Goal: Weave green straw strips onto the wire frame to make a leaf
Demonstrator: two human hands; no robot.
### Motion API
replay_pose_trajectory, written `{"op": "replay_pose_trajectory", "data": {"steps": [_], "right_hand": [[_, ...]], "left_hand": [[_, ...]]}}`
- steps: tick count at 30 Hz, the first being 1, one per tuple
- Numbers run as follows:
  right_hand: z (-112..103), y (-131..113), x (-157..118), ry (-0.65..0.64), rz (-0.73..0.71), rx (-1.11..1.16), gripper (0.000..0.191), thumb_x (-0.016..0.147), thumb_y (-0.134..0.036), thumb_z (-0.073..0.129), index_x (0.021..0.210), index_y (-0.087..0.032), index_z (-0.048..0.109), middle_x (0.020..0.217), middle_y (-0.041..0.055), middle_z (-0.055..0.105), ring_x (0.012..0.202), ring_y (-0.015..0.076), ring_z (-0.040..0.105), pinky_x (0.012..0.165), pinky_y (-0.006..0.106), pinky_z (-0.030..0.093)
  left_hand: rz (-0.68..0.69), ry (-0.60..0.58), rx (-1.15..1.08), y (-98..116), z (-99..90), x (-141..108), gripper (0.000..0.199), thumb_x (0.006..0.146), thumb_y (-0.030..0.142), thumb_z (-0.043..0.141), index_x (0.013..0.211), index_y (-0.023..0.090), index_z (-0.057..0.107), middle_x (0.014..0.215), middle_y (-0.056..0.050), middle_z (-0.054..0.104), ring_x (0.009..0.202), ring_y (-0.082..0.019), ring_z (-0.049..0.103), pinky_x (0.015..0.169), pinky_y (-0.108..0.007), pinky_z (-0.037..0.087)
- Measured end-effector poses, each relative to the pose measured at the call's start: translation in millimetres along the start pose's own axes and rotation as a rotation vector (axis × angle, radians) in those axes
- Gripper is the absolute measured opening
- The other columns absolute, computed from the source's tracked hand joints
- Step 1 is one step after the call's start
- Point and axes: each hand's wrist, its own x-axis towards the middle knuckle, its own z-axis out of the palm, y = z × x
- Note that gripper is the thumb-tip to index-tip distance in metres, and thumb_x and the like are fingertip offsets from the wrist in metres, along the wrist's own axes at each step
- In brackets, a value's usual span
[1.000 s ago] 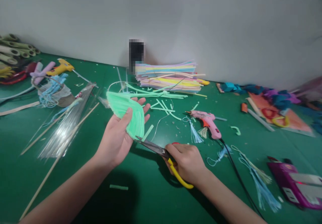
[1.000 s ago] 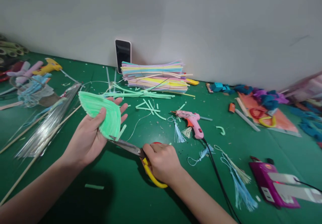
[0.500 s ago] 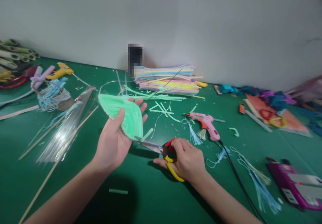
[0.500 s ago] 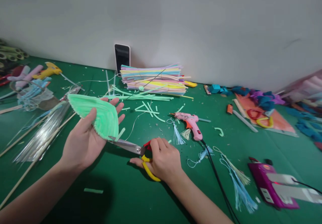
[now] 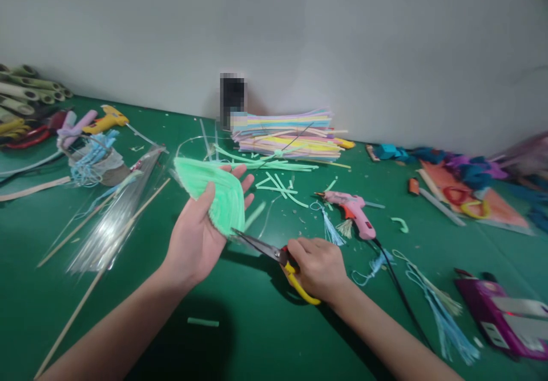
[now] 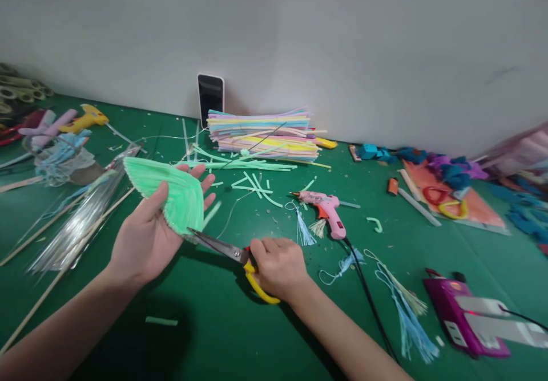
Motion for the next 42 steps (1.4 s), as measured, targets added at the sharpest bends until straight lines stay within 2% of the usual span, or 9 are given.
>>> {"op": "replay_pose_trajectory", "data": {"steps": [11, 16, 19, 24, 28, 32, 36, 39, 42], "right_hand": [[-18.7, -6.1, 3.8, 0.022, 0.179, 0.218, 0.056, 0.085, -0.073, 0.045, 0.069, -0.019, 0.052, 0.051, -0.0025, 0.051, 0.041, 0.0102, 0.043, 0.043, 0.024, 0.03], [-26.5, -0.6, 2.1, -0.106, 0.227, 0.305, 0.087, 0.066, -0.089, 0.043, 0.104, -0.012, 0.052, 0.087, 0.0129, 0.061, 0.072, 0.024, 0.061, 0.061, 0.035, 0.052], [-31.9, 5.6, -0.3, -0.131, 0.262, 0.248, 0.074, 0.073, -0.08, 0.053, 0.104, -0.012, 0.051, 0.099, 0.0177, 0.057, 0.091, 0.0316, 0.059, 0.076, 0.045, 0.053], [-31.6, 22.2, -19.8, -0.224, 0.375, 0.169, 0.049, 0.079, -0.058, 0.067, 0.096, -0.014, 0.054, 0.099, 0.0136, 0.052, 0.09, 0.0287, 0.057, 0.079, 0.046, 0.054], [-30.1, 30.7, -34.9, -0.3, 0.363, 0.116, 0.044, 0.073, -0.038, 0.076, 0.104, -0.012, 0.058, 0.103, 0.0163, 0.055, 0.097, 0.0332, 0.056, 0.086, 0.05, 0.053], [-53.8, 19.4, -20.2, -0.306, 0.401, 0.184, 0.054, 0.076, -0.024, 0.069, 0.127, -0.013, 0.055, 0.124, 0.021, 0.053, 0.119, 0.0407, 0.05, 0.097, 0.058, 0.046], [-66.6, -15.4, 14.7, -0.33, 0.553, 0.866, 0.022, 0.088, -0.031, 0.062, 0.108, -0.025, 0.068, 0.11, 0.0095, 0.066, 0.095, 0.0231, 0.064, 0.084, 0.04, 0.055], [-51.0, -41.2, 33.3, -0.273, 0.825, 1.496, 0.021, 0.082, -0.039, 0.07, 0.096, -0.024, 0.071, 0.083, 0.0035, 0.072, 0.074, 0.0154, 0.067, 0.068, 0.029, 0.056], [-32.5, -54.5, 40.8, -0.11, 0.956, 1.817, 0.018, 0.075, -0.034, 0.079, 0.089, -0.024, 0.072, 0.081, 0.0006, 0.075, 0.069, 0.0101, 0.068, 0.067, 0.022, 0.055]], "left_hand": [[0.06, 0.051, -0.007, 12.8, -8.0, 8.0, 0.029, 0.099, 0.032, 0.045, 0.123, 0.028, 0.06, 0.143, 0.001, 0.056, 0.135, -0.024, 0.047, 0.115, -0.042, 0.036], [0.062, 0.067, 0.001, 12.6, -6.5, 8.0, 0.029, 0.098, 0.032, 0.045, 0.122, 0.026, 0.061, 0.142, 0.0, 0.056, 0.135, -0.025, 0.047, 0.115, -0.042, 0.036], [0.08, 0.071, 0.009, 13.6, -5.8, 7.6, 0.03, 0.098, 0.033, 0.046, 0.123, 0.026, 0.061, 0.143, -0.001, 0.056, 0.136, -0.025, 0.046, 0.116, -0.042, 0.035], [0.15, 0.08, 0.006, 17.9, -6.0, 7.9, 0.026, 0.099, 0.029, 0.044, 0.117, 0.026, 0.063, 0.137, -0.001, 0.061, 0.136, -0.024, 0.046, 0.115, -0.04, 0.036], [0.144, 0.079, -0.049, 21.2, -4.2, 6.6, 0.027, 0.099, 0.027, 0.043, 0.121, 0.025, 0.059, 0.136, -0.003, 0.062, 0.135, -0.023, 0.047, 0.115, -0.041, 0.036], [0.048, 0.004, -0.161, 23.1, 1.3, 0.6, 0.038, 0.1, 0.027, 0.043, 0.138, 0.024, 0.045, 0.138, -0.01, 0.06, 0.134, -0.023, 0.048, 0.115, -0.041, 0.034], [-0.01, -0.078, -0.194, 19.9, 9.3, -8.0, 0.044, 0.101, 0.031, 0.042, 0.145, 0.03, 0.037, 0.139, -0.011, 0.058, 0.133, -0.021, 0.049, 0.112, -0.038, 0.038], [0.005, -0.099, -0.183, 13.5, 13.2, -12.8, 0.04, 0.102, 0.032, 0.04, 0.141, 0.035, 0.042, 0.141, -0.008, 0.057, 0.133, -0.02, 0.049, 0.108, -0.035, 0.043], [0.012, -0.103, -0.171, 6.9, 14.0, -14.5, 0.034, 0.102, 0.032, 0.04, 0.134, 0.035, 0.049, 0.143, -0.006, 0.056, 0.133, -0.021, 0.049, 0.106, -0.034, 0.045]]}}
